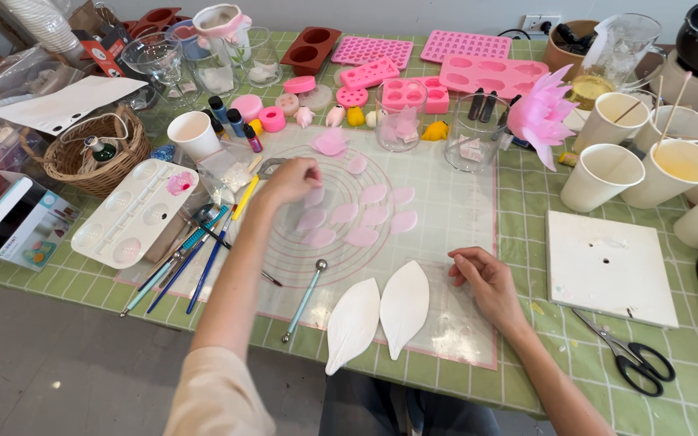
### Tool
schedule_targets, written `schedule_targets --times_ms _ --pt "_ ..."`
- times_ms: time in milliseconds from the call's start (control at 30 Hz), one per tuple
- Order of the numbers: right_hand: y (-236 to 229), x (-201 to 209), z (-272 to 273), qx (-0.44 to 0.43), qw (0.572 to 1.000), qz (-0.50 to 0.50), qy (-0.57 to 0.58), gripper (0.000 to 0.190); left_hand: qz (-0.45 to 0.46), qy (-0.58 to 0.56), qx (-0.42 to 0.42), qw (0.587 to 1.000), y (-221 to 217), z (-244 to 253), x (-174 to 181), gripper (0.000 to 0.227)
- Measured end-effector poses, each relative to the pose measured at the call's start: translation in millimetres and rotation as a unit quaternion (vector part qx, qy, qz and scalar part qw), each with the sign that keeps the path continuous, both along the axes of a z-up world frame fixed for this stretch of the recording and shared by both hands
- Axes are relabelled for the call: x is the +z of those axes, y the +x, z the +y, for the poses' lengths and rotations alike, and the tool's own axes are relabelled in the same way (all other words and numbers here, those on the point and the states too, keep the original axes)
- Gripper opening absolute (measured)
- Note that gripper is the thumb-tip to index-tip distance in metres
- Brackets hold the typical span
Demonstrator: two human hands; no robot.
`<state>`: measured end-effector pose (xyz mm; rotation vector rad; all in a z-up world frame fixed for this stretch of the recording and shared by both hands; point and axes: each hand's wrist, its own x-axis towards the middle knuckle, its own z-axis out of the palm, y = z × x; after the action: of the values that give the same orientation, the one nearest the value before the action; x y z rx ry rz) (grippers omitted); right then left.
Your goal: Shaping and assembling wax petals to create a flower candle.
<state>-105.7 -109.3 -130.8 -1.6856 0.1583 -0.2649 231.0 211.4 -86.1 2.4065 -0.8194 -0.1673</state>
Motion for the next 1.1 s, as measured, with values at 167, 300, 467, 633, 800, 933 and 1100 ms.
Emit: schedule_targets --times_ms 167,300,467,633,800,933,1100 --pt "4 -6 -3 0.008 1.000 -0.008 0.001 0.024 0.003 -0.155 0.002 0.988 -71 13 62 0.012" --pt "3 3 0 0.019 1.000 -0.024 0.006 0.022 0.097 -0.283 -0.026 0.954 -144 -7 72 0.025" --pt "-48 69 42 0.040 0.984 -0.024 -0.171 0.023 0.205 -0.271 -0.119 0.933 -227 -46 37 0.024" --pt "-85 78 85 0.068 0.942 -0.023 -0.327 0.026 0.272 -0.239 -0.174 0.916 -262 -61 24 0.024" --pt "-91 62 115 0.028 0.902 -0.119 -0.414 0.046 0.240 -0.202 -0.133 0.940 -275 -60 25 0.024" --pt "-85 46 120 0.009 0.889 -0.134 -0.438 0.050 0.245 -0.188 -0.122 0.943 -278 -62 23 0.023" --pt "-84 48 109 0.018 0.889 -0.141 -0.435 0.044 0.230 -0.198 -0.112 0.946 -278 -64 7 0.021"
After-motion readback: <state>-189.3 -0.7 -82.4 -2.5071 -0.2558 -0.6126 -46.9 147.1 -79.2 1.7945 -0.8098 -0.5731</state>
